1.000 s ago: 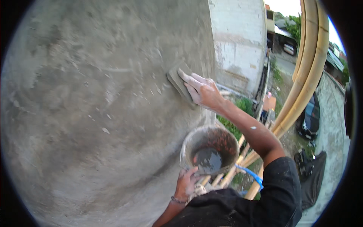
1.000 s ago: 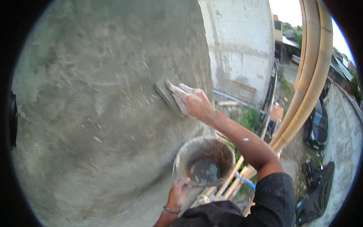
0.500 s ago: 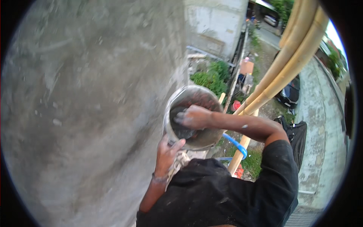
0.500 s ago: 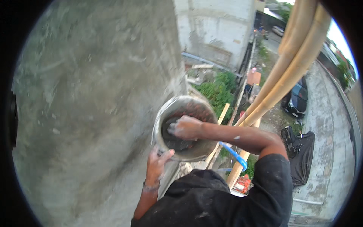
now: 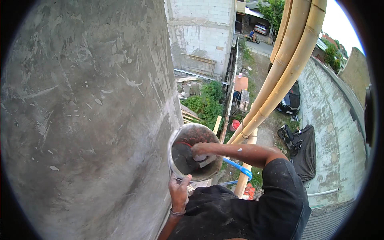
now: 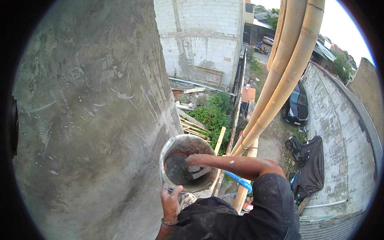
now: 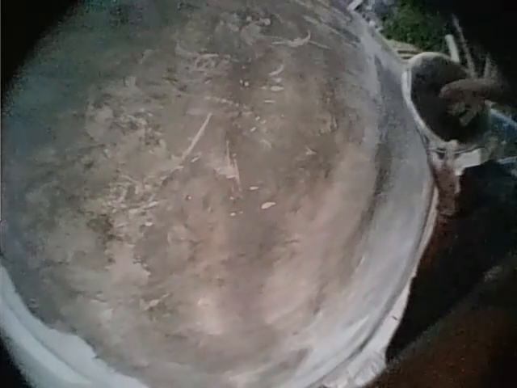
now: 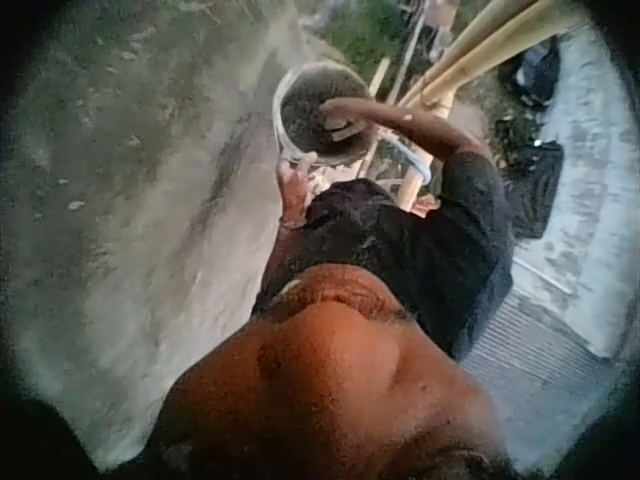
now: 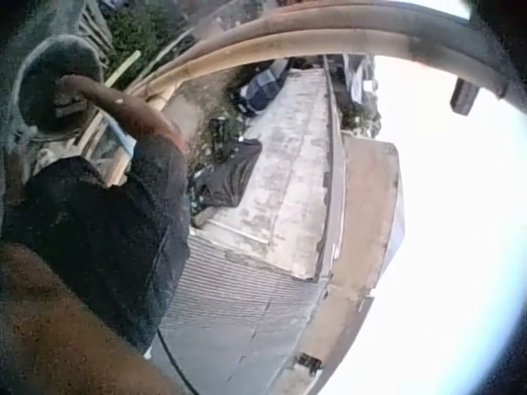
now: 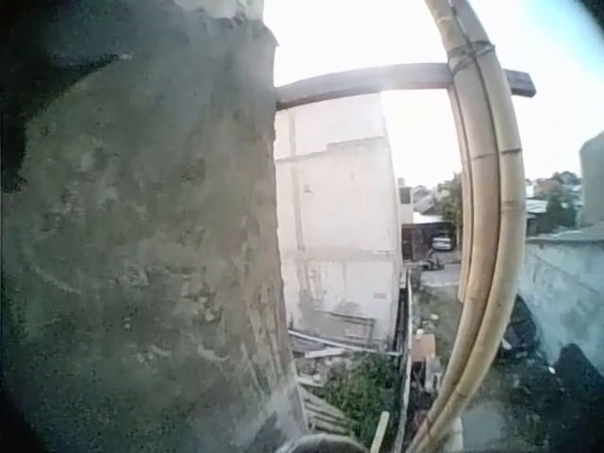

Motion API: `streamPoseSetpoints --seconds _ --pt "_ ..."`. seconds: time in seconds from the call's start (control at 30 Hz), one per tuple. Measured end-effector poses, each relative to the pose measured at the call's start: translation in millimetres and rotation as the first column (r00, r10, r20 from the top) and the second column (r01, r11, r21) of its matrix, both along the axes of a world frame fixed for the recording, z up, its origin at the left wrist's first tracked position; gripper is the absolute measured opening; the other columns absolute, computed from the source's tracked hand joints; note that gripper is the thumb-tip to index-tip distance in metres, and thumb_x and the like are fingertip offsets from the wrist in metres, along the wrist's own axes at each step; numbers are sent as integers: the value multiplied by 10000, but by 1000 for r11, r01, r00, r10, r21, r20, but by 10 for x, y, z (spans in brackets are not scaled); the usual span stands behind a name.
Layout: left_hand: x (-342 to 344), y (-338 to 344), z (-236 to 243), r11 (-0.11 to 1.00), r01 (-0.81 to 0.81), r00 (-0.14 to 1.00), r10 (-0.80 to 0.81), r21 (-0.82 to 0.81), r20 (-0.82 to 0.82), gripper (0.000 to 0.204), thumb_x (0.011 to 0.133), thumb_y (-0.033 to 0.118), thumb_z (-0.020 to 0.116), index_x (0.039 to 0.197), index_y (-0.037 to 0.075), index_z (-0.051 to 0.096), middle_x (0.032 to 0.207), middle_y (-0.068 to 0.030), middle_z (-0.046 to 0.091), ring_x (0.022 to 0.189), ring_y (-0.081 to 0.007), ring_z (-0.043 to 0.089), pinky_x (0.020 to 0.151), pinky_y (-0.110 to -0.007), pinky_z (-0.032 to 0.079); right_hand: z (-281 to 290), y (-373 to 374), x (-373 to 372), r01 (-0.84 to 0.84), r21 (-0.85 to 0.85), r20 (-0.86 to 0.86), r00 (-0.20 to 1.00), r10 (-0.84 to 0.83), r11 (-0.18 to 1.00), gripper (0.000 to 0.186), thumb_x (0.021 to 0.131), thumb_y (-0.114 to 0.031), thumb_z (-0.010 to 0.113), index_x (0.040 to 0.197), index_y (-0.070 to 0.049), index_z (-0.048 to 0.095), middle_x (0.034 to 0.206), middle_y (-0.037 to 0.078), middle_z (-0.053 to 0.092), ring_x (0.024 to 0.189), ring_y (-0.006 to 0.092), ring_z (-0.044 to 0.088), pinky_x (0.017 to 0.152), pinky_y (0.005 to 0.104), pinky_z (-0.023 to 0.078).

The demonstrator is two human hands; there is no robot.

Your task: Applying and smoothing plaster or mortar on a concrete wall using a hand float.

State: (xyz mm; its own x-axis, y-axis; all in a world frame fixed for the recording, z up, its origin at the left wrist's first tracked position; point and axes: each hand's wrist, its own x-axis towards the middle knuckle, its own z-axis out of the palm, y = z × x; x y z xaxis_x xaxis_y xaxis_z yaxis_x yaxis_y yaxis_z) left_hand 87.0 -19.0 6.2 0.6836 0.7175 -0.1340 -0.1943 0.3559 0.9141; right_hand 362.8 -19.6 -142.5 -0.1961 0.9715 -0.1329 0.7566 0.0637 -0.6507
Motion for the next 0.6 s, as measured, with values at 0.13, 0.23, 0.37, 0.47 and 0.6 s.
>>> streamPoseSetpoints --seconds 0.13,0.23,0.37,0.47,0.6 --pt "-54 11 -231 997 34 998 -37 -64 -41 226 879 31 693 1092 10 618 937 1 651 806 -92 589 729 -267 501 155 43 -245 -178 -565 -253 967 35 806 254 881 -275 586 816 -37 645 794 53 594 740 196 548 619 365 484" --pt "-32 -55 -77 996 65 991 -73 -69 -113 175 880 59 709 1033 32 629 882 -8 645 769 -83 591 700 -249 505 170 -278 -24 102 -606 -176 950 -258 789 315 941 -325 563 1059 -59 683 836 9 666 678 157 625 611 367 531" --pt "-40 90 136 957 86 996 -79 -278 36 288 892 30 671 1166 5 588 1011 -73 671 882 -177 671 791 -331 581 1350 -339 -135 -24 -509 -634 687 -356 860 339 1008 -240 499 1241 -47 654 1079 44 710 938 130 657 878 299 524" --pt "-76 150 248 965 83 993 -60 -248 101 411 908 8 630 1302 5 512 1134 -115 649 944 -222 680 854 -382 596 1727 -431 2 46 -362 -526 815 -245 931 363 1023 -248 492 1285 -40 633 1155 48 698 1006 123 645 935 289 502" --pt "-64 239 654 959 147 979 -107 -241 171 455 923 35 605 1360 16 482 1214 -136 621 1068 -246 646 897 -425 576 2344 -236 155 223 -399 -627 642 -442 889 443 995 -348 580 1309 -39 626 1211 69 679 999 107 636 867 258 514"
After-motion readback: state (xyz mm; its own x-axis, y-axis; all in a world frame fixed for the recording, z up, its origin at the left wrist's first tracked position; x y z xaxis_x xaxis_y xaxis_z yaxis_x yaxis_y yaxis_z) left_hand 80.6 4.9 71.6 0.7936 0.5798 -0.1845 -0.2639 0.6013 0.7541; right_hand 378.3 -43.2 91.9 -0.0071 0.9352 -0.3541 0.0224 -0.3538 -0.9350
